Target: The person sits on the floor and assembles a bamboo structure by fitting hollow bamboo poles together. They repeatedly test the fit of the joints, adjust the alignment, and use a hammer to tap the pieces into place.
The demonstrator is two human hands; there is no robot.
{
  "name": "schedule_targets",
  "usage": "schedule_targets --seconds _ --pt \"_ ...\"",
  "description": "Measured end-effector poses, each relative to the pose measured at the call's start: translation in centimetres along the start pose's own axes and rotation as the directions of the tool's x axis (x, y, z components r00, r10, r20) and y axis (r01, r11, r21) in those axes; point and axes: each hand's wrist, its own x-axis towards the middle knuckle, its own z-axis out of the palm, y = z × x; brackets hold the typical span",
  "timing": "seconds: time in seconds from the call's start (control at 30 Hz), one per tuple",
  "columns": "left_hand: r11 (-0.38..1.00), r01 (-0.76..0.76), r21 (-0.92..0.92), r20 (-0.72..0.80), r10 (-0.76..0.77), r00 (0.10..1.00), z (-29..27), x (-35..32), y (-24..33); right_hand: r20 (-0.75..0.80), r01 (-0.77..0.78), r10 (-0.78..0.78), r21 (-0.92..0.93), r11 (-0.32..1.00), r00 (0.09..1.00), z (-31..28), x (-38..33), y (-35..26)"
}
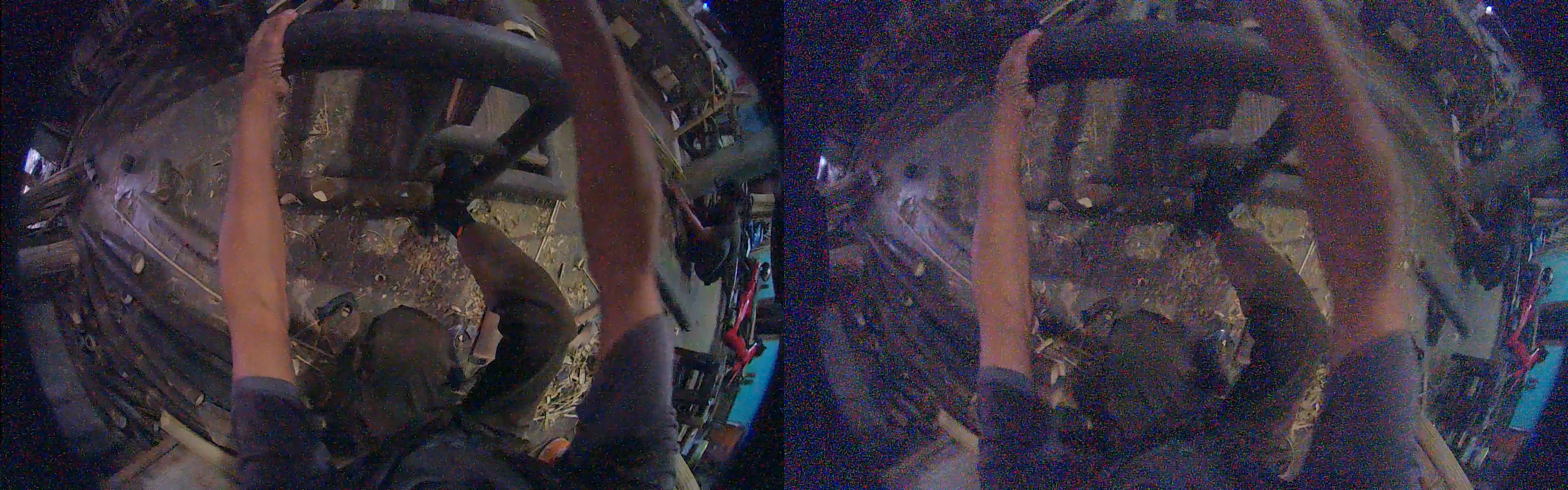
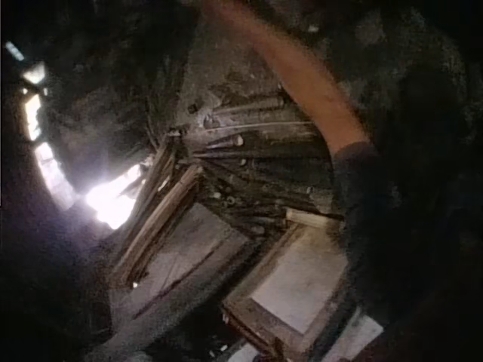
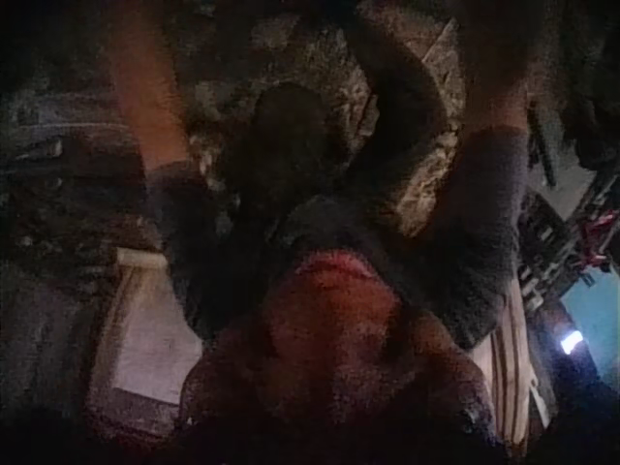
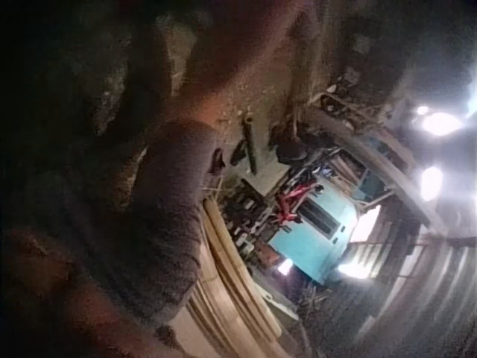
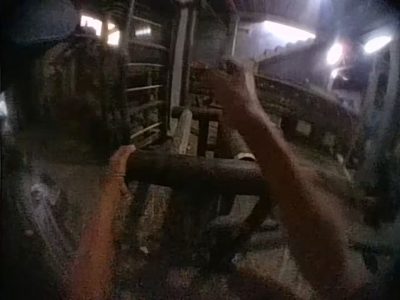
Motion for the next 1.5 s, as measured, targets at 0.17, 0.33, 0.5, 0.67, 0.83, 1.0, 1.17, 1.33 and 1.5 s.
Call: schedule_targets --seconds 0.17,0.33,0.5,0.67,0.83,1.0,1.17,1.33,1.5 --pt "0.985 0.152 -0.084 -0.035 -0.156 0.987 0.1 0.6 1.8 0.078 0.057 -0.059 0.028 0.998 0.995 -0.4 -0.9 -1.9" --pt "0.965 0.173 -0.198 -0.008 -0.178 0.984 -0.3 -1.4 3.2 -0.212 0.221 -0.239 -0.105 0.970 0.947 -6.7 -6.4 0.6" --pt "0.850 0.293 -0.438 0.101 -0.277 0.956 0.5 -2.6 3.0 -0.676 0.054 -0.220 -0.257 0.965 0.704 -18.3 -13.4 7.6" --pt "0.803 0.327 -0.499 0.085 -0.330 0.940 0.4 -0.5 1.6 -0.252 -0.186 0.447 0.659 0.729 0.858 -18.3 -14.2 11.4" --pt "0.813 0.309 -0.494 0.019 -0.345 0.938 0.6 0.2 -0.5 -0.405 -0.197 0.463 0.547 0.813 0.788 -16.9 -13.2 11.1" --pt "0.825 0.322 -0.465 -0.022 -0.375 0.927 -0.6 0.4 2.1 -0.394 -0.196 0.455 0.546 0.815 0.798 -16.0 -13.5 10.9" --pt "0.952 0.163 -0.260 0.055 -0.154 0.987 4.5 1.3 16.5 -0.377 -0.145 0.536 0.702 0.698 0.755 -18.5 -13.5 13.3" --pt "0.949 -0.019 -0.314 -0.092 -0.010 0.996 4.9 -0.5 20.9 -0.635 0.146 0.230 0.483 0.863 0.738 -26.9 -11.1 8.4" --pt "0.757 0.015 -0.653 -0.025 -0.041 0.999 4.6 -10.2 21.6 -0.785 0.516 -0.167 0.216 0.829 0.597 -25.2 -20.9 -1.9"
